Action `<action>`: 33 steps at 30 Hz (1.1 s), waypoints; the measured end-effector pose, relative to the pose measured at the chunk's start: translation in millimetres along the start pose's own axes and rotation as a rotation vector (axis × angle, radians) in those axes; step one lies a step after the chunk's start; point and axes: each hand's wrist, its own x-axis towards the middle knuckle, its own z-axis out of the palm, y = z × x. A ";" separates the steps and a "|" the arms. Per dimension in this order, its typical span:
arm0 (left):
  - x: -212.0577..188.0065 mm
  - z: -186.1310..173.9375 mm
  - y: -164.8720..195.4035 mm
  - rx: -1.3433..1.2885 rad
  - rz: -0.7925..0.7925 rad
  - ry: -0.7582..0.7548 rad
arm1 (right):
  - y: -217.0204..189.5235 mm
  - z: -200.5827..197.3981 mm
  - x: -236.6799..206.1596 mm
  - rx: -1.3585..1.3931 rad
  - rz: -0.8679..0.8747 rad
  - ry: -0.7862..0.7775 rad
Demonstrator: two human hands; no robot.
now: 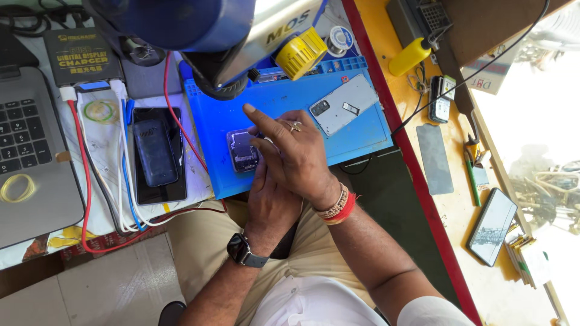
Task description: The person uses a precision screwdriver to remove screws from a disassembled smartphone placed on a blue mat. They repeatedly unscrew and reposition the device, then lift and inspect the phone at the end.
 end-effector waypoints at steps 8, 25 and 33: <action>-3.6 3.6 -2.5 -0.038 -0.016 -0.014 | -2.3 7.2 -5.0 0.017 0.090 -0.013; 21.4 -31.8 -3.0 0.111 -0.030 -0.091 | 99.8 -33.4 -95.9 0.505 0.390 0.497; 15.2 -28.1 -6.5 0.163 -0.011 -0.084 | 104.9 -19.6 -103.8 0.400 0.353 0.391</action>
